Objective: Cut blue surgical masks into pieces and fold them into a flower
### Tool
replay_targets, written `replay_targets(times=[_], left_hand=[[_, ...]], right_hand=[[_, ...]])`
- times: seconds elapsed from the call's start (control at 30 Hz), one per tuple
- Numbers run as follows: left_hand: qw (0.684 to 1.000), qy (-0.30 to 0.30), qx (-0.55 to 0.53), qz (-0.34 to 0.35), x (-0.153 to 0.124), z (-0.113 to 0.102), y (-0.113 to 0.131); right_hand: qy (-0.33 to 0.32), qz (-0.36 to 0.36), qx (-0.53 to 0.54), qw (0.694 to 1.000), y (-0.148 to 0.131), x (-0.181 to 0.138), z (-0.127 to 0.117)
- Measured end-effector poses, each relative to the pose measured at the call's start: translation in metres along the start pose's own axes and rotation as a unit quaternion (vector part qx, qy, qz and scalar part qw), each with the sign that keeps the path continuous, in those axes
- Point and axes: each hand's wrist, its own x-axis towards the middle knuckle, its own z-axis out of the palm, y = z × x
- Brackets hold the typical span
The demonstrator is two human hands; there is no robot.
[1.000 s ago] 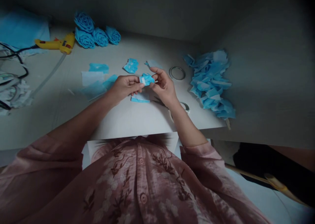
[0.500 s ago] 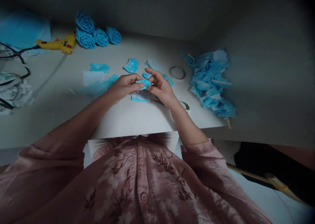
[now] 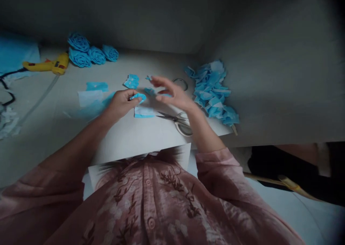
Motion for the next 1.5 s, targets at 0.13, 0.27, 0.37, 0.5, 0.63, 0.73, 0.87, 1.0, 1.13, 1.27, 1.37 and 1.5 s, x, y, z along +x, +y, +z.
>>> replay_targets(times=[0.13,0.27,0.37,0.5,0.63,0.73,0.87,1.0,1.13,1.27,1.37,1.5], left_hand=[[0.997,0.011,-0.079,-0.011,0.000,0.000,0.001],[0.995,0.016,-0.100,-0.006,0.000,0.000,0.003],[0.995,0.028,-0.098,0.002,0.000,-0.003,0.004],[0.994,0.036,-0.100,0.005,0.002,-0.005,0.003],[0.994,0.034,-0.102,0.010,0.003,-0.004,0.001],[0.995,0.030,-0.095,0.020,0.003,-0.005,0.001],[0.993,0.031,-0.053,0.099,0.001,-0.009,0.006],[0.976,0.001,-0.026,0.217,-0.005,-0.011,0.018],[0.980,-0.090,-0.038,0.173,-0.013,-0.008,0.024],[0.988,-0.078,-0.046,0.125,-0.014,-0.003,0.019],[0.986,-0.002,0.006,0.166,-0.011,-0.001,0.017],[0.979,0.024,0.073,0.187,-0.010,-0.001,0.019]], right_hand=[[0.084,0.168,-0.338,0.922,0.012,0.020,-0.077],[0.081,0.239,-0.402,0.880,0.027,0.036,-0.115],[-0.015,0.257,-0.407,0.877,0.027,0.040,-0.114],[-0.191,0.269,-0.403,0.854,0.019,0.034,-0.101],[-0.229,0.271,-0.415,0.838,0.024,0.018,-0.089],[-0.180,0.260,-0.412,0.854,0.026,0.007,-0.086],[-0.130,0.197,-0.257,0.937,0.001,-0.002,-0.086],[-0.177,0.102,-0.065,0.977,-0.044,-0.004,-0.077],[-0.171,0.043,-0.026,0.984,-0.067,-0.002,-0.061],[-0.015,0.002,-0.088,0.996,-0.064,-0.002,-0.043],[0.128,0.007,-0.166,0.978,-0.064,-0.007,-0.024],[0.136,0.039,-0.226,0.964,-0.074,-0.011,0.001]])
